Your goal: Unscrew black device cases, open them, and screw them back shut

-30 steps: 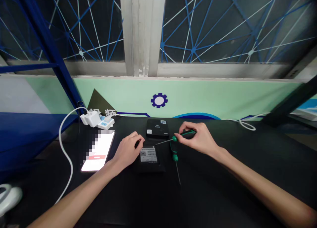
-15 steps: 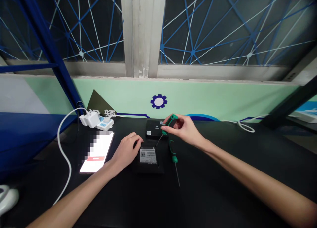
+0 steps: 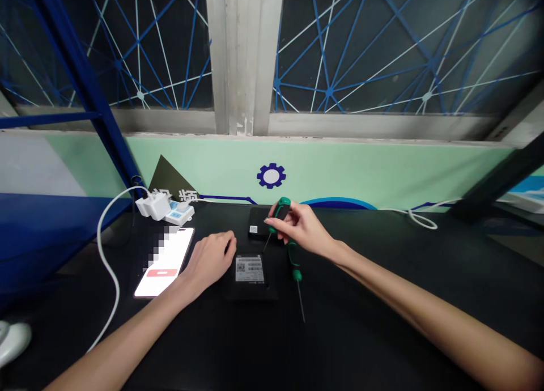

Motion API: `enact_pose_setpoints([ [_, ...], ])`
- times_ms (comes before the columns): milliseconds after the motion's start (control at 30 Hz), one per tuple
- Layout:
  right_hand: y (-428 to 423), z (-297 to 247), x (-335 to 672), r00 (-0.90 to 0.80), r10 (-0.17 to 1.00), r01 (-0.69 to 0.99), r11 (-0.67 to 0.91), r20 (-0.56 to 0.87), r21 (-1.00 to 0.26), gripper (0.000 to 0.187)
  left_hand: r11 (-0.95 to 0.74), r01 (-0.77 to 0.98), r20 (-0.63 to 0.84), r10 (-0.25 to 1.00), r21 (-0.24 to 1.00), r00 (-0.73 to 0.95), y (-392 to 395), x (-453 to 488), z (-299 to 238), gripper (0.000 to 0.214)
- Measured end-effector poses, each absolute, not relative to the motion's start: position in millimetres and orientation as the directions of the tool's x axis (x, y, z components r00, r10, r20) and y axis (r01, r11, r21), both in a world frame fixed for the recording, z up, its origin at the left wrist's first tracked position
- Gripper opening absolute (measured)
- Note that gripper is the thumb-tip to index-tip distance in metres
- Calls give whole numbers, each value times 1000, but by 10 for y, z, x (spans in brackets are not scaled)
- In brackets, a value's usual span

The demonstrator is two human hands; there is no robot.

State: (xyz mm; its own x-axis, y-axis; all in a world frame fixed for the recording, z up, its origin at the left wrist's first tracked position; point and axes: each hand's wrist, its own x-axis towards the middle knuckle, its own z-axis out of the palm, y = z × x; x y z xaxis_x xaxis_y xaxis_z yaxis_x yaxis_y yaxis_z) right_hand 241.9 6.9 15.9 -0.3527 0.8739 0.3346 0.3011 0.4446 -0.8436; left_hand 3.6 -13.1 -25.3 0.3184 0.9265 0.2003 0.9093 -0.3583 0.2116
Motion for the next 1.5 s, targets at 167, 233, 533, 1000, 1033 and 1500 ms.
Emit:
enact_pose_setpoints([
  [167, 38, 173, 2362, -426, 843, 219, 448, 328, -867, 33, -331, 922, 178, 938, 202, 298, -115, 43, -265, 26],
  [233, 27, 175, 2336, -456, 822, 211, 472, 341, -856, 32, -323, 925, 173, 941, 200, 291, -112, 50, -264, 26],
  [533, -10, 145, 2265, -466, 822, 163, 445, 328, -881, 34, -319, 921, 155, 945, 224, 289, -124, 45, -251, 27],
  [1000, -50, -100, 2309, -427, 844, -20, 351, 325, -936, 37, -341, 914, 163, 937, 221, 310, -120, 35, -246, 26],
  [1033, -48, -126, 2308, -422, 844, -31, 352, 332, -935, 36, -342, 914, 165, 936, 220, 310, -123, 36, -243, 26],
  [1500, 14, -287, 2202, -325, 896, -143, 269, 302, -952, 36, -349, 908, 175, 933, 231, 314, -128, 48, -250, 26],
])
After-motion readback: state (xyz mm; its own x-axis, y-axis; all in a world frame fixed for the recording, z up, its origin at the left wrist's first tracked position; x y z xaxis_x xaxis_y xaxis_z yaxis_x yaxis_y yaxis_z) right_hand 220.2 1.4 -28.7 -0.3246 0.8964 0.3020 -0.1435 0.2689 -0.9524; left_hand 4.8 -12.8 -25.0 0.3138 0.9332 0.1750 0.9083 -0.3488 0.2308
